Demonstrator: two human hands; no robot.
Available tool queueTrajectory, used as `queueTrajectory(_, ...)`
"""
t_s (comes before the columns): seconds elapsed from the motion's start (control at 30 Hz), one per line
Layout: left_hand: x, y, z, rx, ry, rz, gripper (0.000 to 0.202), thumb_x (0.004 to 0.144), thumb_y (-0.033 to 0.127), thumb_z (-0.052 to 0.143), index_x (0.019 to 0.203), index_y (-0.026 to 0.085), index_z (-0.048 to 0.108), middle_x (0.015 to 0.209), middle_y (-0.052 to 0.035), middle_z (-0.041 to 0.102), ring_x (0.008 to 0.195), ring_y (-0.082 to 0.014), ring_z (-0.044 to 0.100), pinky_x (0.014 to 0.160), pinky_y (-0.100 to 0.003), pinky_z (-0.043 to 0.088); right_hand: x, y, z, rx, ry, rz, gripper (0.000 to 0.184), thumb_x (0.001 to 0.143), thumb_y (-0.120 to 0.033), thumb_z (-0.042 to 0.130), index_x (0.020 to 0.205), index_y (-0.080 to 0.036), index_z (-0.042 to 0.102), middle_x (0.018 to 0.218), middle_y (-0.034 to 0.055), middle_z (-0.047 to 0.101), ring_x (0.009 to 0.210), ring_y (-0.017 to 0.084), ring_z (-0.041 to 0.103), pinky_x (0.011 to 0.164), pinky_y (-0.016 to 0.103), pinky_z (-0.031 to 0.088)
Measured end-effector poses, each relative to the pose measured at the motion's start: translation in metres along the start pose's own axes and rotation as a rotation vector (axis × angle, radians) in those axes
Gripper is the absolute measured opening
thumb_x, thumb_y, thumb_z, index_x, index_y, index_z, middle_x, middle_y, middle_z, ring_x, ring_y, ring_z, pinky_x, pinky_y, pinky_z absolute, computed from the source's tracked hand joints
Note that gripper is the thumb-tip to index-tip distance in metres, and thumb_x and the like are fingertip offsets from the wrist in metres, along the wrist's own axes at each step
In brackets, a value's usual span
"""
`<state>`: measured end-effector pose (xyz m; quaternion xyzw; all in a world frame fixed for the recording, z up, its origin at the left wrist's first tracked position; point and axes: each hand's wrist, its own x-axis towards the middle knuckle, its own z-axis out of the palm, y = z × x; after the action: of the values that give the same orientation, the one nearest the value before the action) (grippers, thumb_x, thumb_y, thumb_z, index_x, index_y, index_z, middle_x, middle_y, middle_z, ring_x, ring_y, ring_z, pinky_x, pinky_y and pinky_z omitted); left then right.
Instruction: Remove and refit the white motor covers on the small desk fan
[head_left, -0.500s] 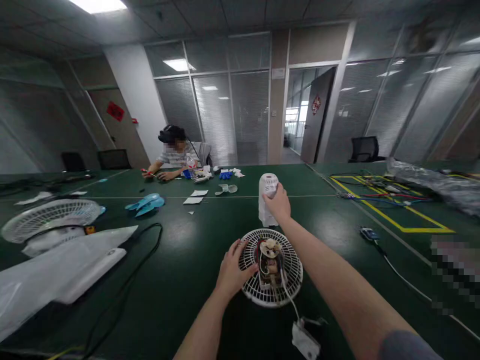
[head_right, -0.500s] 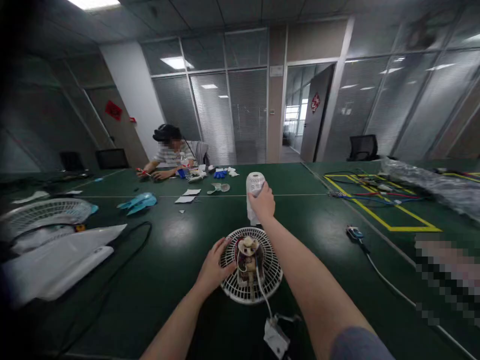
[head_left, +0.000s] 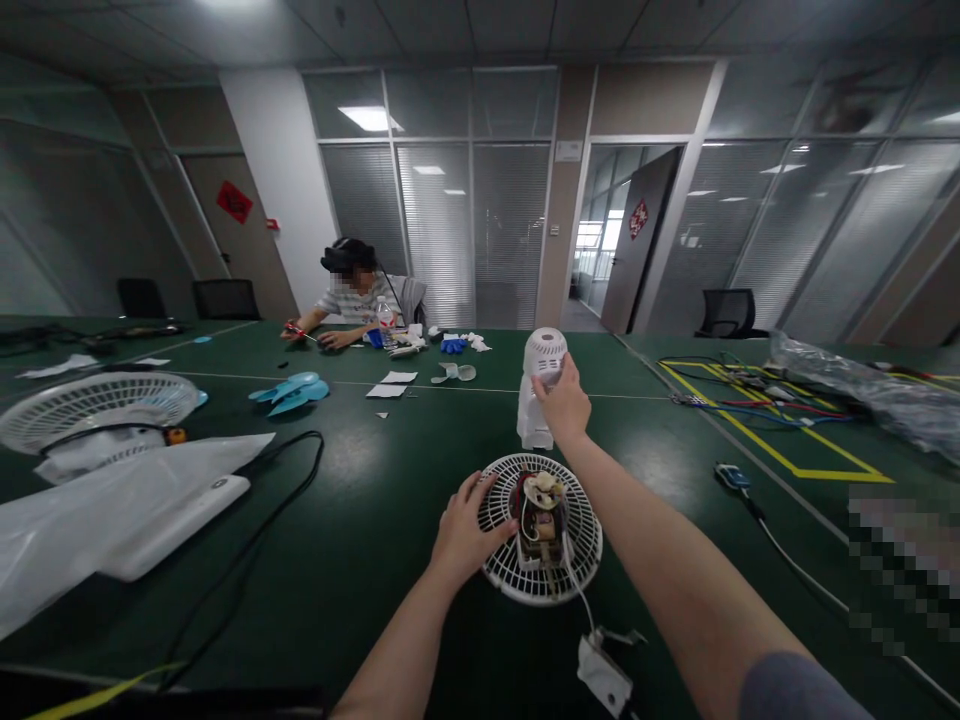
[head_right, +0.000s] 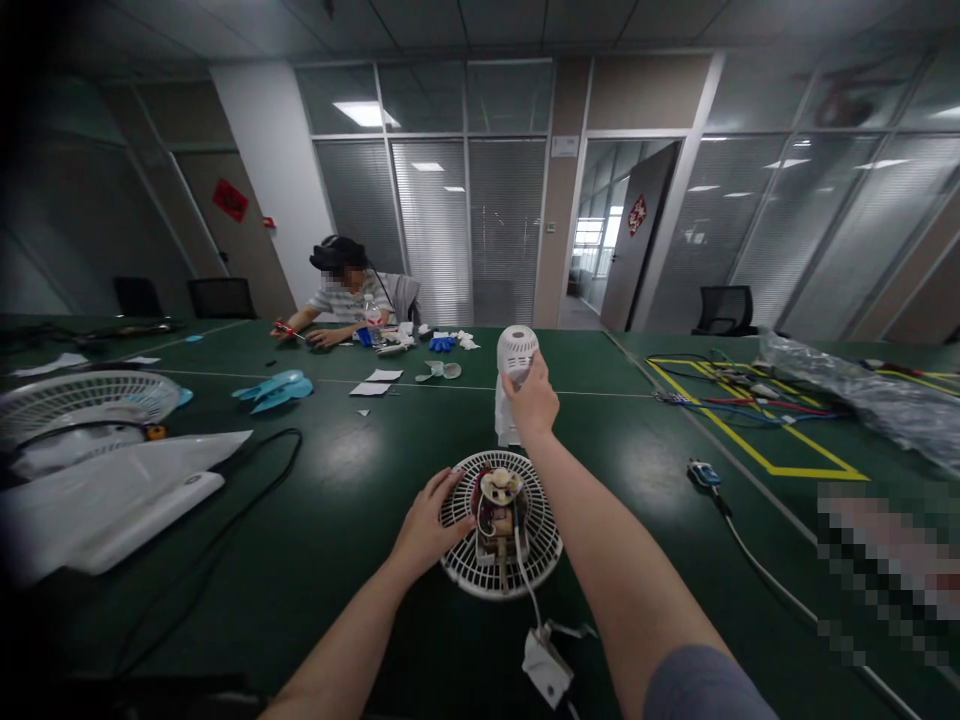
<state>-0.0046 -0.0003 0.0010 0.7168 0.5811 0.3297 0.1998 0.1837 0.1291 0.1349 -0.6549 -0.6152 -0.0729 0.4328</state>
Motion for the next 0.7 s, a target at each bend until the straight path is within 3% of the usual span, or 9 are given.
queueTrajectory(0.17, -0.001, 0.000, 0.000, 0.011, 0.023, 0.023, 0.074, 0.075, 0.062, 0.061, 0.141, 0.033, 0.042, 0.149, -0.0070, 0.035, 0.131, -0.0325, 0.040, 0.105, -0.049, 0.035, -0.027, -0.002, -0.046, 0.161, 0.127, -0.007, 0.072, 0.083, -0.060, 0.051, 0.140, -0.017, 0.039, 0.118, 0.0146, 0.064, 0.097, 0.029, 0.064, 0.082, 0.041, 0.047)
queueTrajectory(0.37, -0.001, 0.002, 0.007, 0.037, 0.077, 0.040, 0.074, 0.074, 0.062, 0.062, 0.140, 0.032, 0.043, 0.147, -0.0080, 0.037, 0.129, -0.0328, 0.041, 0.105, -0.050, 0.036, -0.127, 0.004, -0.106, 0.151, 0.009, -0.052, 0.077, 0.083, -0.055, 0.056, 0.146, -0.019, 0.030, 0.114, 0.0136, 0.067, 0.093, 0.029, 0.066, 0.075, 0.040, 0.050)
queueTrajectory(0.53, -0.003, 0.002, 0.013, 0.026, 0.104, 0.043, 0.074, 0.075, 0.063, 0.061, 0.140, 0.030, 0.044, 0.147, -0.0096, 0.036, 0.130, -0.0328, 0.040, 0.106, -0.050, 0.036, -0.186, 0.008, -0.103, -0.024, -0.041, -0.160, 0.078, 0.084, -0.053, 0.056, 0.147, -0.016, 0.030, 0.123, 0.0166, 0.063, 0.099, 0.031, 0.065, 0.083, 0.044, 0.049)
queueTrajectory(0.7, -0.005, 0.000, 0.010, -0.034, 0.093, 0.055, 0.062, 0.084, 0.060, 0.052, 0.138, 0.029, 0.047, 0.148, -0.0092, 0.037, 0.135, -0.0312, 0.037, 0.110, -0.051, 0.030, -0.201, 0.011, -0.096, -0.113, -0.080, -0.209, 0.072, 0.088, -0.052, 0.051, 0.148, -0.018, 0.030, 0.129, 0.0144, 0.059, 0.112, 0.031, 0.059, 0.090, 0.045, 0.047)
